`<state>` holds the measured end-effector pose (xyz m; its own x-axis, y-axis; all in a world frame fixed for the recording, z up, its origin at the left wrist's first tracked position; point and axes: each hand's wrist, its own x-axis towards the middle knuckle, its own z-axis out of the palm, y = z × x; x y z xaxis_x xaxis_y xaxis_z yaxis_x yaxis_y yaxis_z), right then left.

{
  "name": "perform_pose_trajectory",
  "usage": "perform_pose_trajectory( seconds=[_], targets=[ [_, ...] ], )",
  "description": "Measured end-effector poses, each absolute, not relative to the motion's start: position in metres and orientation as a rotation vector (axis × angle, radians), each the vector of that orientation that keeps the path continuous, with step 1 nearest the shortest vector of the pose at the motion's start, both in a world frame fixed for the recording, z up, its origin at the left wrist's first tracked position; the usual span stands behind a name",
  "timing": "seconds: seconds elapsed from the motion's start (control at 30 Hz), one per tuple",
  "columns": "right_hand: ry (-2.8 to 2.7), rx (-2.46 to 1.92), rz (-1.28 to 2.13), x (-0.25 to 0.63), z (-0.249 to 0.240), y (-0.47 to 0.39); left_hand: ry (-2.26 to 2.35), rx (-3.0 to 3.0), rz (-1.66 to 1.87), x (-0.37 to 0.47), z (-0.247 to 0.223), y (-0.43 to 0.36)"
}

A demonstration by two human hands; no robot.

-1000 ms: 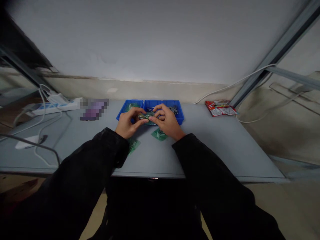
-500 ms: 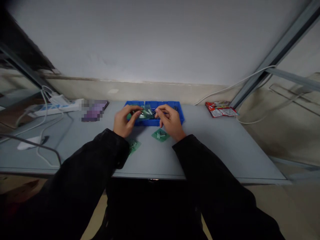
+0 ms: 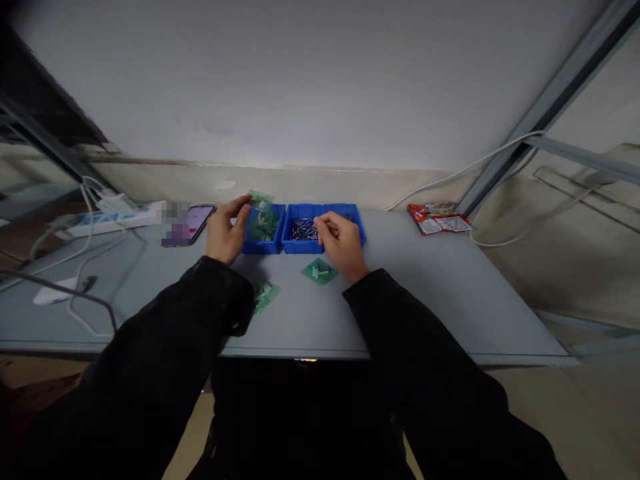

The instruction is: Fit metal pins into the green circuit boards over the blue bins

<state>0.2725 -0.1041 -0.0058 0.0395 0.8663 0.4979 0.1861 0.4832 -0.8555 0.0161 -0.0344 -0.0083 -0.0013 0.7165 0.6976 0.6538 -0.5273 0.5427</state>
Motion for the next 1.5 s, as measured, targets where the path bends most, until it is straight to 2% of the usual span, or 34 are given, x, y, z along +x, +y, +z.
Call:
perform_pose_trajectory(
  seconds=[0.33,0.57,0.7,0.83,1.0,1.13,1.23,1.37,1.5],
  targets=[
    [-2.395,-1.234,0.325,0.275,-0.009,-0.109,1.486,2.363,1.137,0.000,-0.026,-0.011],
    [-2.489,-1.396,0.475,0.277,-0.014,-0.109,1.630,2.385,0.994,0.002,-0.025,-0.012],
    [-2.531,-1.351,0.477,0.273,-0.012,-0.113,1.626,2.378,1.007,0.000,-0.031,-0.008],
    [-2.568,-1.255,0.394,0.266,-0.012,-0.116,1.567,2.475,1.230,0.005,-0.024,-0.017],
    [-2.540,-1.116,0.426,0.263,-0.012,-0.116,1.334,2.557,1.444,0.022,-0.001,-0.044],
    [-2.244,-0.949,0.543,0.265,-0.006,-0.117,0.960,2.677,1.355,0.032,0.008,-0.060],
    [-1.942,-0.903,0.499,0.268,0.001,-0.117,0.749,2.700,1.238,0.039,0.008,-0.066],
    [-1.742,-0.835,0.562,0.271,0.003,-0.115,0.677,2.675,1.175,0.049,0.002,-0.071],
    [-1.767,-0.865,0.552,0.271,-0.002,-0.113,0.663,2.661,1.218,0.053,-0.003,-0.073]
  ],
)
